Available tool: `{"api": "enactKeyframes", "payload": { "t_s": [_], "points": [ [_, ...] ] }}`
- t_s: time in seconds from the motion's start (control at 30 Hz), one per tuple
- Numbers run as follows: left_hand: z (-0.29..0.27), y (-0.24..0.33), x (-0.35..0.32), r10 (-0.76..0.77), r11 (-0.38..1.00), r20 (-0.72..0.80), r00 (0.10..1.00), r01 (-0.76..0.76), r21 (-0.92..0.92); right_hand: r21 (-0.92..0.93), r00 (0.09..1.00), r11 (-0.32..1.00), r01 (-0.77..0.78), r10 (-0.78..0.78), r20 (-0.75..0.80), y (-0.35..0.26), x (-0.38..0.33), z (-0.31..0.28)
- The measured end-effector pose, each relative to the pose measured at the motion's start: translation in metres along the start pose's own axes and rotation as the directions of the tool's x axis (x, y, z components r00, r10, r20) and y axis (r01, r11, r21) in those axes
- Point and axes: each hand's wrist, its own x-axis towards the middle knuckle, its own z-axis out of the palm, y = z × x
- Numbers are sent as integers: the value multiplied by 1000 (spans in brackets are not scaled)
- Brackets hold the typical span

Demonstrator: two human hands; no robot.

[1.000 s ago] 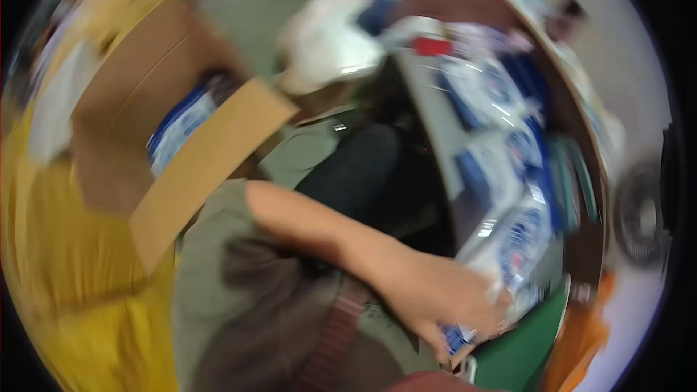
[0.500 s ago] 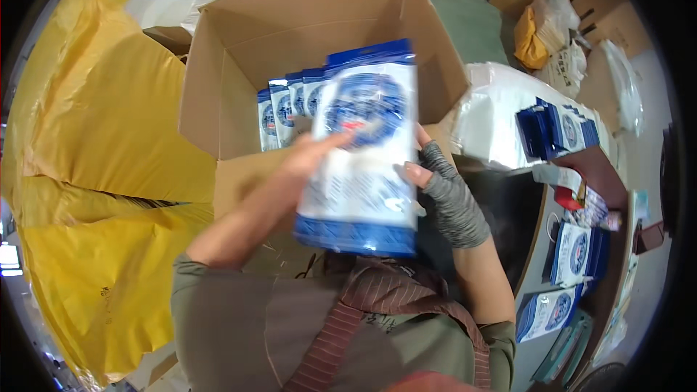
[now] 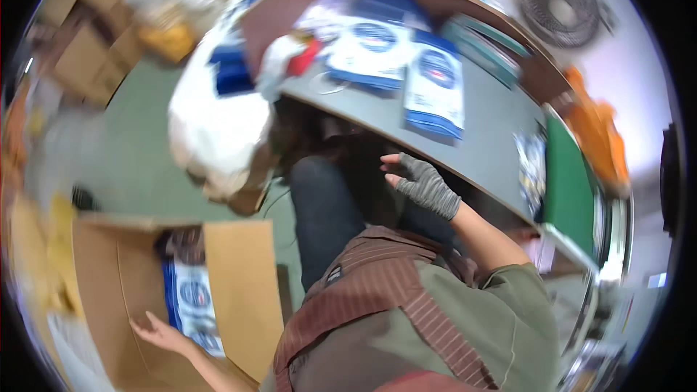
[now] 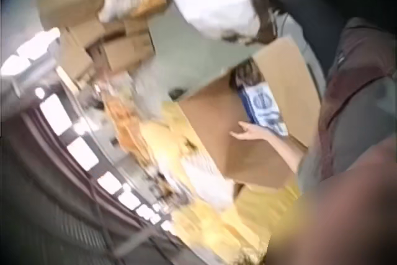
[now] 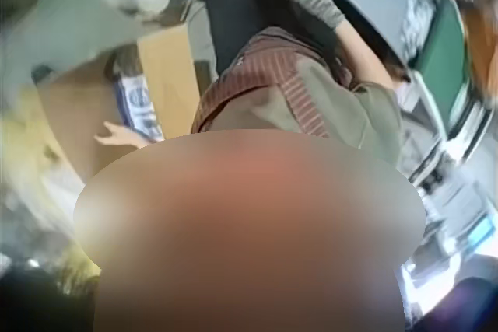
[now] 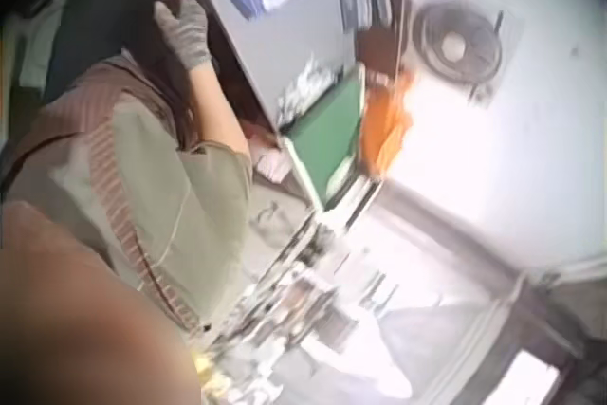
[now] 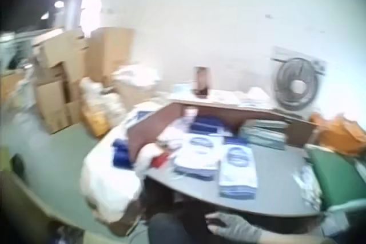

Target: Packaging bundles of incense sticks into plastic bags and placing them into a cardboard box.

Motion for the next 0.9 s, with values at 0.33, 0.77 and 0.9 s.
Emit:
{"api": "enactKeyframes", "payload": {
  "t_s": [0.33, 0.77, 0.9],
  "points": [
    [80, 442, -217, 862, 490, 504, -59, 358, -795, -108, -186, 751, -651, -296, -937, 202, -274, -131],
    [139, 668, -649, 855, 440, 424, -300, -15, -898, -517, 448, 585, -625, -274, -851, 174, -216, -211],
    [158, 645, -631, 856, 409, 374, -356, 23, -912, -576, 578, 677, -458, -265, -772, 135, -193, -206]
  ]
}}
